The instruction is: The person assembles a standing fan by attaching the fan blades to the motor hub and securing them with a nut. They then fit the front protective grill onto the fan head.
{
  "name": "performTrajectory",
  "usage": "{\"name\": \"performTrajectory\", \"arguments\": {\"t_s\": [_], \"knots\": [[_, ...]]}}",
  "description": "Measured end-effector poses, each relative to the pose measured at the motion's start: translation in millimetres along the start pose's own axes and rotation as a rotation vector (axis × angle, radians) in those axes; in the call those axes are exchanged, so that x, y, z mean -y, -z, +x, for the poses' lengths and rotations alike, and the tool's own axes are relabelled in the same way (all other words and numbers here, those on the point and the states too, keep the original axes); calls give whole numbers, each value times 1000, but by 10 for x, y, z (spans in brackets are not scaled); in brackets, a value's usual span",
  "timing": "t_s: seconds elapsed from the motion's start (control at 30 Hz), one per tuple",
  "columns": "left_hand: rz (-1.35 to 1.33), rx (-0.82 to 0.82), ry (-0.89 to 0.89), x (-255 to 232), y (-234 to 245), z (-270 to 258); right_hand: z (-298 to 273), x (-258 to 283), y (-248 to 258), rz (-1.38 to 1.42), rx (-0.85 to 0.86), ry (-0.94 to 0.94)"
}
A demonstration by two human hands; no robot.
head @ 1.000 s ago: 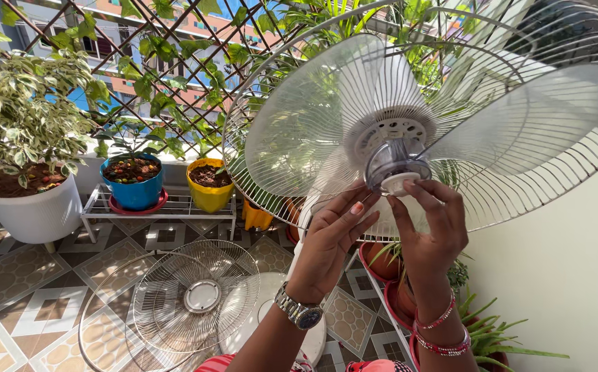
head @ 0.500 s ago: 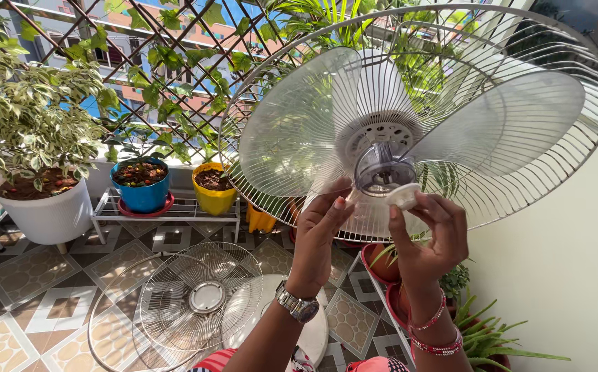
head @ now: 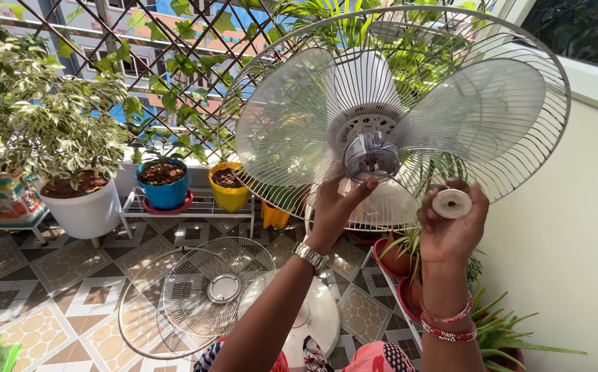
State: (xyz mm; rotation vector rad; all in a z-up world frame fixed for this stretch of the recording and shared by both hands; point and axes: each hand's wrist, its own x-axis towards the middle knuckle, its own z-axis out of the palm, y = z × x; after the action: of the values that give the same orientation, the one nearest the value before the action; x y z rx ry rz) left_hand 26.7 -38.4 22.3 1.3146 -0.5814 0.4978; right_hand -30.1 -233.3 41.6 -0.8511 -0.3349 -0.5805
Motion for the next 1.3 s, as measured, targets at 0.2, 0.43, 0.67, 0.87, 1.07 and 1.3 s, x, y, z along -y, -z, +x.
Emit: {"name": "performTrajectory", "arguments": {"t_s": [0.2,0.43,0.67,0.87,1.07,1.3], "knots": [[-145,-187,-27,-57,-268,66,-44,25,-235,-361,106,-40],[-382,-156,-18,-23,-319,74,65,-21,-426,-786,108,258],[-447,-154,-34,32,-348,45,43,49,-411,-864,120,284],[-443,-128,-34,-3,-300,-43,-51,42,-294,-1041,302,543],[-450,-84,1,-337,-243,-273,-90,24,-163,-1108,287,441],[252,-8,119,-796,78,-739,-642,55,72,-306,234,-164]]}}
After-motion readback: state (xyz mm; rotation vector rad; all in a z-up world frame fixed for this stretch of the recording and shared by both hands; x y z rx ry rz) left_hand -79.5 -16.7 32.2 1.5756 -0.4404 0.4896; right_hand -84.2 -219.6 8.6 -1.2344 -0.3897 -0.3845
